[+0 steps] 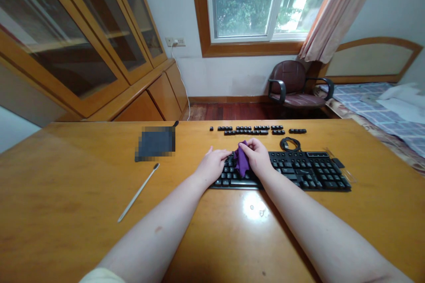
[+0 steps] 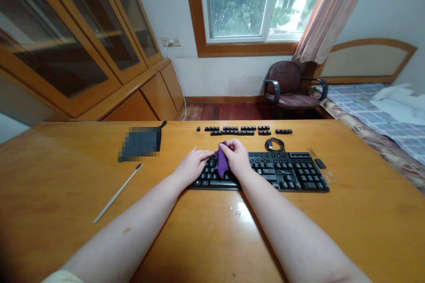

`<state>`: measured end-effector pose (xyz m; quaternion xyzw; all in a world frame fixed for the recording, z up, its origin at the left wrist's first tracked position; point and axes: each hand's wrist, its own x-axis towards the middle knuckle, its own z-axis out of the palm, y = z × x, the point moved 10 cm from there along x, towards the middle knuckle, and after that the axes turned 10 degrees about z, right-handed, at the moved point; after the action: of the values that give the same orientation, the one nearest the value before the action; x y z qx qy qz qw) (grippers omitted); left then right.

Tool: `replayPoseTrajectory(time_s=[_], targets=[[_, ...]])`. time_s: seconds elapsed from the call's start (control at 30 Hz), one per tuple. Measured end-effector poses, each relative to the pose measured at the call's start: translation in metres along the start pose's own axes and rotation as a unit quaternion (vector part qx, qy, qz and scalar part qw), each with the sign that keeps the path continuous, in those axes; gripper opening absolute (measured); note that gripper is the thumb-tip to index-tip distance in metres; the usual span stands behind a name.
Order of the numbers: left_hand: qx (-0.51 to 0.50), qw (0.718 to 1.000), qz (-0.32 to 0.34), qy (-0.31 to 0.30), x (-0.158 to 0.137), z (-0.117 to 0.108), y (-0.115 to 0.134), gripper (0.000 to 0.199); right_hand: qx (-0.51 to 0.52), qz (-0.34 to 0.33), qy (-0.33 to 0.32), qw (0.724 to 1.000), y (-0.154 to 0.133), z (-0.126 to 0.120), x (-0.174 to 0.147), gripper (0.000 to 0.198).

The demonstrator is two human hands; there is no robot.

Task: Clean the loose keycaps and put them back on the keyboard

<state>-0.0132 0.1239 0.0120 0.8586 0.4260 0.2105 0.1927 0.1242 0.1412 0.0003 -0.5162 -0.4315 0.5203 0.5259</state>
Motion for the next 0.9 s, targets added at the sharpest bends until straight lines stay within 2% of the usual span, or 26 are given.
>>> replayPoseTrajectory(time_s=[0.23,0.47,0.9], targets=[[-0.005,1.000,0.000,-0.001,-0.001,0.000,0.001,0.032,0.012,0.007,-0.005,1.000,0.001,0.001,0.000,0.030],[0.011,0.999,0.016,0.037,-0.002,-0.008,0.003,0.030,0.002,0.003,-0.002,1.000,0.000,0.000,-0.001,0.031],[-0.029,0.998,-0.012,0.058,-0.003,-0.013,-0.001,0.027,0.008,0.012,0.000,1.000,-0.001,0.001,-0.002,0.029]])
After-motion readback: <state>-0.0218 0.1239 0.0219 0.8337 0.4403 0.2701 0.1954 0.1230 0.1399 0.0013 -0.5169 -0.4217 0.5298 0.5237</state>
